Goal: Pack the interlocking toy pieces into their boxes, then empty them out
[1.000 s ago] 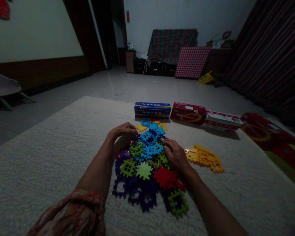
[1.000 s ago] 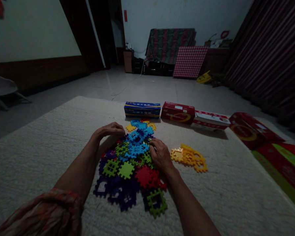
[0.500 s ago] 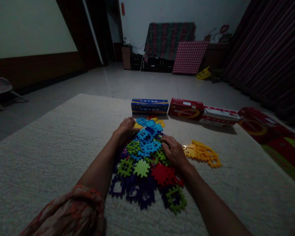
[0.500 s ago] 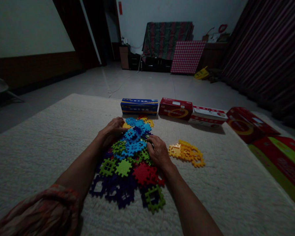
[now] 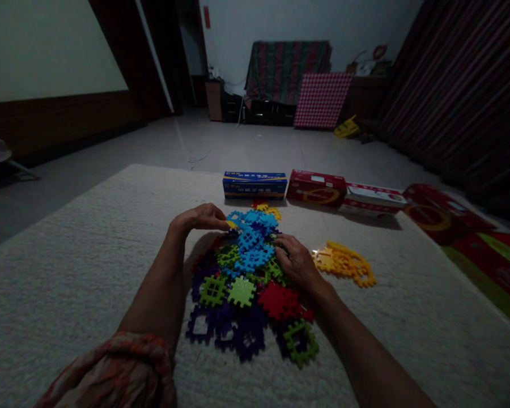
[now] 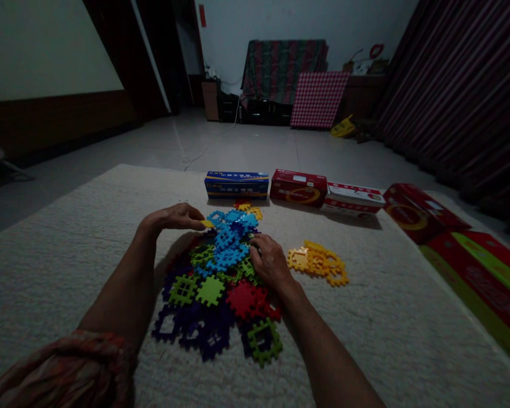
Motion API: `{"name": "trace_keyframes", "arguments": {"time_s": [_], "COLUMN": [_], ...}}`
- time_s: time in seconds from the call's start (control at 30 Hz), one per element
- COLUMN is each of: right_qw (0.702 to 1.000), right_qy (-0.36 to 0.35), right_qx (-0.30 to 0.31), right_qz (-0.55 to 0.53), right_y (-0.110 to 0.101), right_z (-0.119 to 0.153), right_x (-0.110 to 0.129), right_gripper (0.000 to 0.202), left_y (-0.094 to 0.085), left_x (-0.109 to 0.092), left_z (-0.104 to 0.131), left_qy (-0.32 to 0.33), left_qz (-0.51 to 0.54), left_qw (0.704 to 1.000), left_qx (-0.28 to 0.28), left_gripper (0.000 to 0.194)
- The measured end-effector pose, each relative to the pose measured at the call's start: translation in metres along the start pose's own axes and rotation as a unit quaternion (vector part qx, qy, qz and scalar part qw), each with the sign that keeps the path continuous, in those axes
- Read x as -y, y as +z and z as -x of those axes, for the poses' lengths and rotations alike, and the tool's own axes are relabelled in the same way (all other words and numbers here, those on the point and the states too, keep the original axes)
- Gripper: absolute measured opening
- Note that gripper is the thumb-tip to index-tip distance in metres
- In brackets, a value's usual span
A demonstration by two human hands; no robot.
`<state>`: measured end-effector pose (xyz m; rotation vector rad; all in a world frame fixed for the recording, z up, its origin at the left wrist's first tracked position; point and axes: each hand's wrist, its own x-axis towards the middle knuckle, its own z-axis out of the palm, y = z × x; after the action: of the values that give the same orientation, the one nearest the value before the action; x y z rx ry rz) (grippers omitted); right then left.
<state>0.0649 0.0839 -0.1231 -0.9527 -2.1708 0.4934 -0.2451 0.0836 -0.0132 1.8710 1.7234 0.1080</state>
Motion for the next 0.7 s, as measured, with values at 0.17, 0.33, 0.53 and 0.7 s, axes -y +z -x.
{"name": "trace_keyframes", "arguments": {"time_s": [0.17, 0.33, 0.53, 0.7], "right_qw": [1.000, 0.997, 0.994, 0.994], "right_qy": [-0.010, -0.050, -0.079, -0.098], "right_qx": [-0.018, -0.041, 0.060, -0.045], "right_qz": [0.006, 0.033, 0.035, 0.014], "right_y": [0.000, -0.004, -0.006, -0.009], "right_z": [-0.001, -0.003, 0.001, -0.004], "right_x": [0.004, 0.022, 0.042, 0.042], "right_gripper": [0.024, 0.028, 0.033, 0.027], "left_y": [-0.003, 0.000, 0.007, 0.011], "left_x": [-0.005, -0.020, -0.028, -0.033], "left_z": [0.002, 0.005, 0.000, -0.004], "left_qy": [0.053, 0.122, 0.155, 0.186], "left_qz": [0.014, 0.067, 0.098, 0.087], "left_qw": [0.998, 0.990, 0.981, 0.978], "left_qx": [-0.005, 0.020, 0.056, 0.045], "left_gripper": [0.039, 0.046, 0.048, 0.045]}}
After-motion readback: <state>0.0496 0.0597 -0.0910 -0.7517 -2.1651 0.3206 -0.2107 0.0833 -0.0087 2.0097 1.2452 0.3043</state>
